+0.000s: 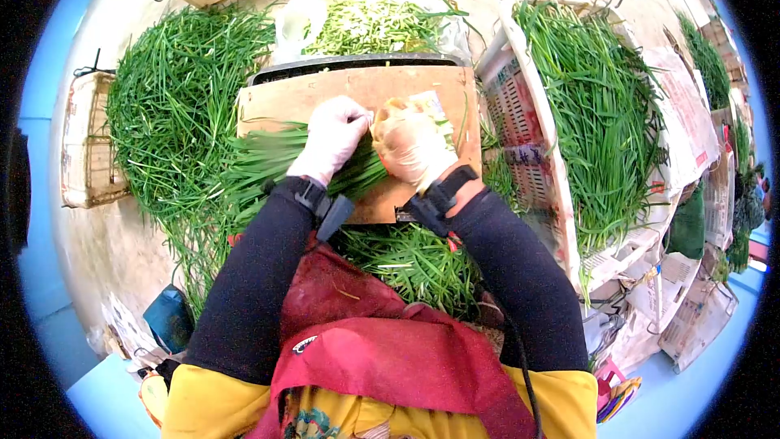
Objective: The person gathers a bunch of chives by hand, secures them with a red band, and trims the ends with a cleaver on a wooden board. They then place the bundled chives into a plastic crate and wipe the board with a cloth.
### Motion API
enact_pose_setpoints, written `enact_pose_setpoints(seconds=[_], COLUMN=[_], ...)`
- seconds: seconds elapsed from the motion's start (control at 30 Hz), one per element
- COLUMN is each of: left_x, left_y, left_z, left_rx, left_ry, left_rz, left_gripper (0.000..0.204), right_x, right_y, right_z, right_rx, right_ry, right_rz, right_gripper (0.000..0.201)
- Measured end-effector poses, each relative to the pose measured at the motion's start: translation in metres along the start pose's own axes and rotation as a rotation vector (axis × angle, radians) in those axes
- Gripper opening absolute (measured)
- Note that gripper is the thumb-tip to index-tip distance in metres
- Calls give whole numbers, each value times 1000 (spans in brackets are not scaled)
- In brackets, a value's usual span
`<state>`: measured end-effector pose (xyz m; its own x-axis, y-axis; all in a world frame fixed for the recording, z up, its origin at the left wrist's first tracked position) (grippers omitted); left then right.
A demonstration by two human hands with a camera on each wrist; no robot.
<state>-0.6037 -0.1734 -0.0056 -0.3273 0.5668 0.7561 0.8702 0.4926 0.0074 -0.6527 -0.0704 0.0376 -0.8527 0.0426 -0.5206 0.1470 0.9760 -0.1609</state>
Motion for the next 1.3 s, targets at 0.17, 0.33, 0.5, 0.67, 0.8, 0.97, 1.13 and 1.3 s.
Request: enact_pose_setpoints(seconds=[0.17,0.33,0.5,0.67,0.8,0.97,1.13,1.3], left_x=[-4,-5,18,35,46,38,33,32], left_y=[-27,-2,27,41,42,54,57,58], left_z=[35,46,28,32,28,21,18,19], left_rx=[-377,-412,-521,-461,-433,-433,-471,-486], left_ry=[0,594,-17,-436,-643,-662,-668,-656], left_rz=[-242,-104,136,239,153,176,106,98], left_gripper=[20,57,96,118,121,122,122,123], right_x=[7,-4,7,54,77,65,65,81], right_y=[17,38,83,157,182,141,96,97], right_z=[28,32,28,-27,-16,-22,11,34], right_rx=[122,58,163,397,319,299,98,246], right_ry=[217,291,-312,-40,-62,-114,-109,-477], right_rz=[292,309,364,469,674,545,664,606], right_gripper=[9,26,33,34,36,28,33,23])
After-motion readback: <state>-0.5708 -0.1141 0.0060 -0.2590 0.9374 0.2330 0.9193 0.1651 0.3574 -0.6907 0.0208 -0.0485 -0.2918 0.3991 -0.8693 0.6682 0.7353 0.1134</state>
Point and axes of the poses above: each hand's wrist, its own y-axis away from the middle knuckle, its own z-axis out of the palm, x = y × z, the point moved 9 cm from there along -y, towards the middle knuckle, and after that the axes turned 8 degrees about -x, right-handed, at the moved point
